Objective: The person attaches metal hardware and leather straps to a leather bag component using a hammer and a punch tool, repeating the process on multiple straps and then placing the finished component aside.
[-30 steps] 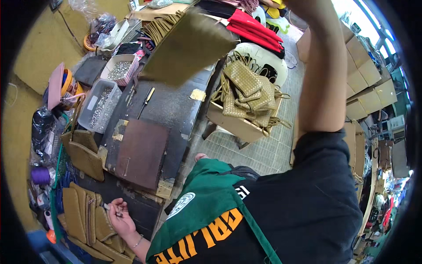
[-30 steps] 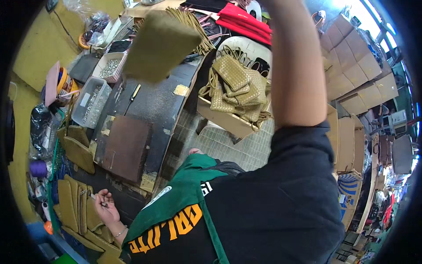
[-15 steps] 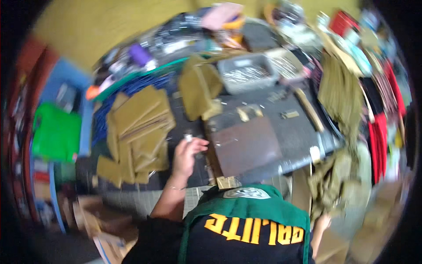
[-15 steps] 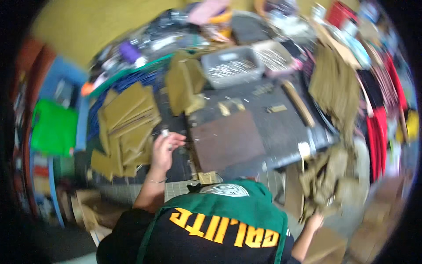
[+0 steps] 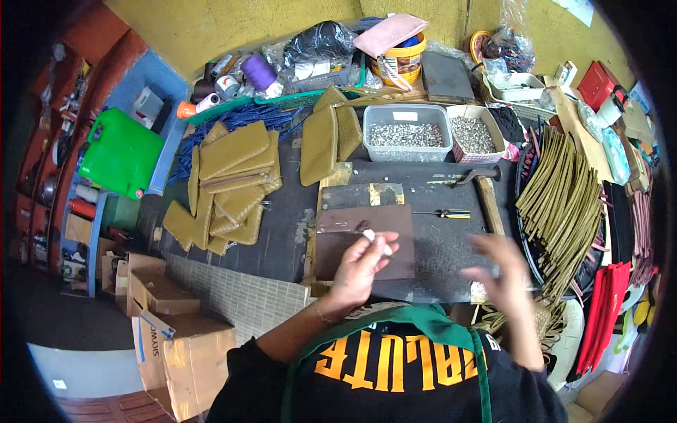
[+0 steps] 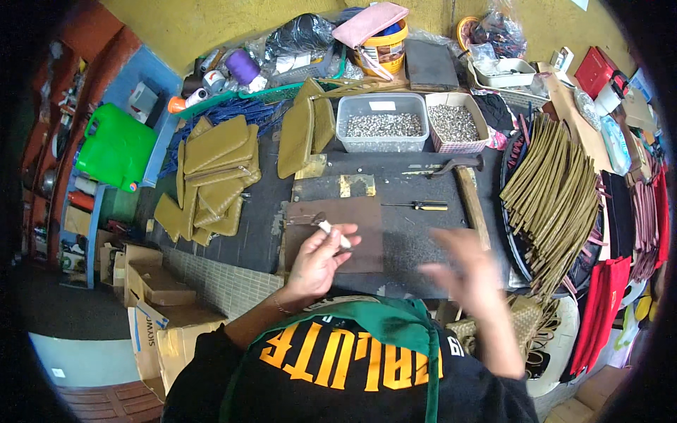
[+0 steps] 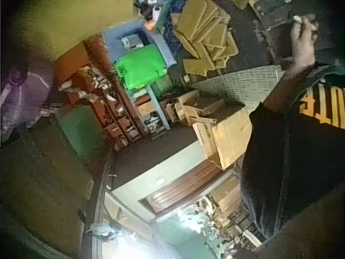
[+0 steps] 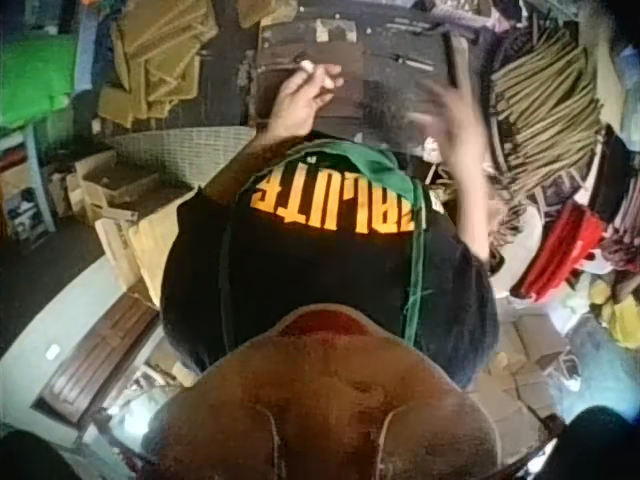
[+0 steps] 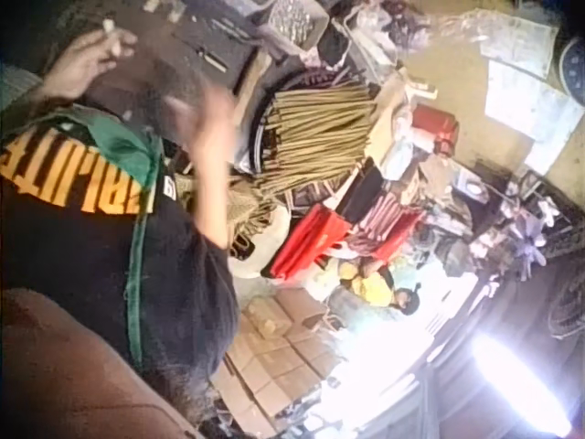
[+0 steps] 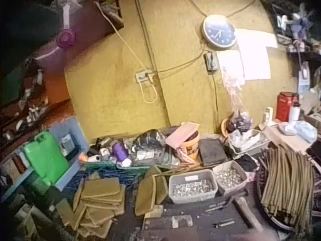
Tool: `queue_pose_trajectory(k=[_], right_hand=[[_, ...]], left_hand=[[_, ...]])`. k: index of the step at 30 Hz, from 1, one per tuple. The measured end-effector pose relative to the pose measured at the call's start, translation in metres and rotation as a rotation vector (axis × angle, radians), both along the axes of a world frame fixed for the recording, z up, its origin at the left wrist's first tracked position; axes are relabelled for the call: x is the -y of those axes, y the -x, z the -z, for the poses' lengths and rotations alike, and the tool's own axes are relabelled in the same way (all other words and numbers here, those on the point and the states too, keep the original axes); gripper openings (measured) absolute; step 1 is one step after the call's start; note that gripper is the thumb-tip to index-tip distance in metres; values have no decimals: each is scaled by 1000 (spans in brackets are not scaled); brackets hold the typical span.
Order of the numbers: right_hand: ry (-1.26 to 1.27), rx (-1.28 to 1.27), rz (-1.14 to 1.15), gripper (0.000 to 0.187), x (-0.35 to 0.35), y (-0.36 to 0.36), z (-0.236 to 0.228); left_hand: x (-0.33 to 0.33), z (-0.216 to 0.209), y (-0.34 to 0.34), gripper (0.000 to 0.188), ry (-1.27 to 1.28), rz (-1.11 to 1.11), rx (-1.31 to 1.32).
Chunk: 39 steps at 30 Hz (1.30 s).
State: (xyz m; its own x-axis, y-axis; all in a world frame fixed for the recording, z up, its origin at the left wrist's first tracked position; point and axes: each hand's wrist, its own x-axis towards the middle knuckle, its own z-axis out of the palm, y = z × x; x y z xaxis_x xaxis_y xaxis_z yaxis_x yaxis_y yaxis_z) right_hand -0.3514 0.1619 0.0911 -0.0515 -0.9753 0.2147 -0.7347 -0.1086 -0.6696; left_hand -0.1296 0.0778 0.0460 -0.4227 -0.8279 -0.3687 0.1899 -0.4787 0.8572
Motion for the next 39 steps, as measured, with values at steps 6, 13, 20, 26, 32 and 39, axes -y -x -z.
queue_pose_trajectory(k=[6,13,20,26,32,39], right_hand=[[-281,616,-329,45,56,-61,39],[97,-195,19,25,55,6,104],[16,-286,240,21,46,7,136],[11,-241,231,22,48,5,133],[6,-213,226,21,51,9,129],[-53,-171,214,25,53,10,126]], left_hand=[[-1,10,26,39,39,39,-79],[123,-3,2,38,597,39,694],[294,18,79,92,488,24,1391],[325,64,71,94,396,-27,1568],[316,17,37,22,963,-39,1602],[283,-80,98,26,1431,-82,1143]])
